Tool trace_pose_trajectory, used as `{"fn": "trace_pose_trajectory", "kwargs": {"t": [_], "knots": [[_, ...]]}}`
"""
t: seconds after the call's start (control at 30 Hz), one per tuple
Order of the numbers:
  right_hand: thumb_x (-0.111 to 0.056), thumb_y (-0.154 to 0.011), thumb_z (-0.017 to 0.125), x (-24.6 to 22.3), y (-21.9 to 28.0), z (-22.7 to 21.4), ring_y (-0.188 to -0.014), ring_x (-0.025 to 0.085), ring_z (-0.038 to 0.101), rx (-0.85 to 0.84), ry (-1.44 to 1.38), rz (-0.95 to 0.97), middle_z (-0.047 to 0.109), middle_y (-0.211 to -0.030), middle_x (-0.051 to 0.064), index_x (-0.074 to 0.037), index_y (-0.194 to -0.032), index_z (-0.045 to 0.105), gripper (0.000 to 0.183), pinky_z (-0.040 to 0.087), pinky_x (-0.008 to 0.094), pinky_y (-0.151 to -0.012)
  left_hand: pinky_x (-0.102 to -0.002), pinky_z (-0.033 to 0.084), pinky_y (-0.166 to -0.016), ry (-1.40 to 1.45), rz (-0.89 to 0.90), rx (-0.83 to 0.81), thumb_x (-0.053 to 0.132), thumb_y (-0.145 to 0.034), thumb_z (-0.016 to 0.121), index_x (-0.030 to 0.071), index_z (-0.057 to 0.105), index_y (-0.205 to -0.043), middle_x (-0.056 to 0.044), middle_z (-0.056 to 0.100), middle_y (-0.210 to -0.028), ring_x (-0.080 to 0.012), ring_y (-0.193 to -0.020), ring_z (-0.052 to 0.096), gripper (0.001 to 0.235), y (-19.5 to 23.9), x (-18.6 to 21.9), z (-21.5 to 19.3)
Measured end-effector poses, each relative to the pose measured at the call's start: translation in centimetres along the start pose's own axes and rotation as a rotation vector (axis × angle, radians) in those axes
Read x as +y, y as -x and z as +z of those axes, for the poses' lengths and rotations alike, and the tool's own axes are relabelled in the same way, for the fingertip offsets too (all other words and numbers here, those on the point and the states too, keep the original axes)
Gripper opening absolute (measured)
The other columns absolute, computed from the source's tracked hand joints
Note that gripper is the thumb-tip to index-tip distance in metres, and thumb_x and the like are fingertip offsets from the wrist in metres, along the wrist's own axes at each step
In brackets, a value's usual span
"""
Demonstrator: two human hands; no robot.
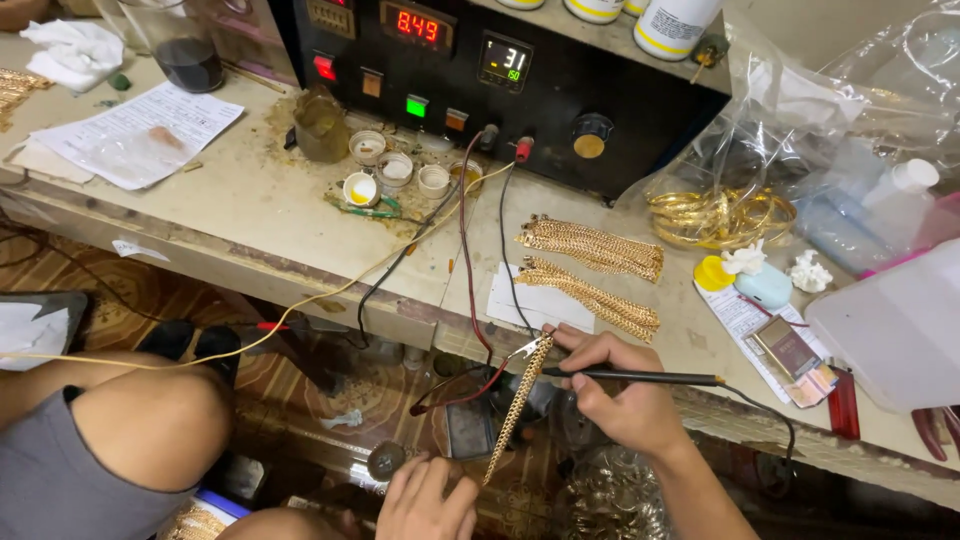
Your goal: The person holds a gold chain with one hand and uses a pencil-like tool connected to a power supply to touch the chain repeatedly. The person dips the tool into a small container of liquid and continues applying it to the chain.
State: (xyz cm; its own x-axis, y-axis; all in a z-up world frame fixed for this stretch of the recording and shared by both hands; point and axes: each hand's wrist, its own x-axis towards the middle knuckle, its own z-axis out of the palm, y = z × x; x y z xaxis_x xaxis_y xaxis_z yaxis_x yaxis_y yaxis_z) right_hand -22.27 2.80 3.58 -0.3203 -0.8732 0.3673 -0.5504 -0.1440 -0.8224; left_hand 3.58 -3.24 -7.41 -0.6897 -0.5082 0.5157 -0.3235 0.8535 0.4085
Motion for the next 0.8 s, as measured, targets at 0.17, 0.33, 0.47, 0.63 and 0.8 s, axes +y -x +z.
{"fn": "trace_pose_trajectory", "kwargs": {"t": [0.17, 0.33, 0.47, 0.63, 0.8], "knots": [[-0.020, -0.089, 0.066, -0.2, -0.1, 0.1, -0.129, 0.039, 0.067, 0.000, 0.043, 0.005, 0.076, -0.120, 0.024, -0.007, -0.094, 0.070, 0.015, 0.049, 0.057, -0.115, -0.042, 0.047, -0.102, -0.016, -0.003, -0.079, 0.007, -0.062, 0.072, 0.019, 0.058, -0.077, -0.002, 0.050, -0.080, -0.0209, -0.071, 0.055, 0.024, -0.3, 0.2, -0.7], [-0.018, -0.085, 0.065, 0.5, 0.2, 0.0, -0.127, 0.037, 0.069, 0.008, 0.085, 0.021, 0.076, -0.118, 0.023, -0.008, -0.094, 0.071, 0.015, 0.052, 0.057, -0.112, -0.044, 0.045, -0.101, 0.067, -0.014, -0.174, 0.008, -0.070, 0.069, 0.018, 0.058, -0.080, -0.002, 0.050, -0.077, -0.0219, -0.071, 0.054, 0.017, -0.4, 0.1, -1.1], [-0.015, -0.085, 0.064, 0.0, 0.1, 0.1, -0.130, 0.039, 0.067, 0.004, 0.060, 0.013, 0.073, -0.125, 0.027, -0.008, -0.094, 0.070, 0.014, 0.050, 0.056, -0.115, -0.044, 0.044, -0.102, 0.077, 0.003, -0.165, 0.008, -0.071, 0.067, 0.018, 0.057, -0.079, -0.001, 0.050, -0.077, -0.0210, -0.069, 0.054, 0.016, -0.5, 0.1, -1.3], [-0.013, -0.086, 0.063, -0.4, -0.1, 0.2, -0.129, 0.039, 0.067, 0.003, 0.043, -0.026, 0.074, -0.122, 0.026, -0.006, -0.094, 0.069, 0.012, 0.049, 0.057, -0.116, -0.044, 0.045, -0.101, 0.086, 0.000, -0.148, 0.009, -0.073, 0.066, 0.017, 0.058, -0.079, -0.001, 0.051, -0.076, -0.0205, -0.068, 0.055, 0.013, -0.4, 0.2, -1.2], [-0.013, -0.086, 0.065, -0.4, -0.1, 0.4, -0.129, 0.040, 0.067, 0.013, -0.004, -0.011, 0.072, -0.124, 0.028, -0.006, -0.092, 0.070, 0.011, 0.047, 0.055, -0.118, -0.044, 0.044, -0.102, 0.100, 0.010, -0.116, 0.011, -0.074, 0.066, 0.017, 0.057, -0.077, 0.000, 0.052, -0.076, -0.0191, -0.067, 0.055, 0.011, -0.5, 0.3, -1.5]]}}
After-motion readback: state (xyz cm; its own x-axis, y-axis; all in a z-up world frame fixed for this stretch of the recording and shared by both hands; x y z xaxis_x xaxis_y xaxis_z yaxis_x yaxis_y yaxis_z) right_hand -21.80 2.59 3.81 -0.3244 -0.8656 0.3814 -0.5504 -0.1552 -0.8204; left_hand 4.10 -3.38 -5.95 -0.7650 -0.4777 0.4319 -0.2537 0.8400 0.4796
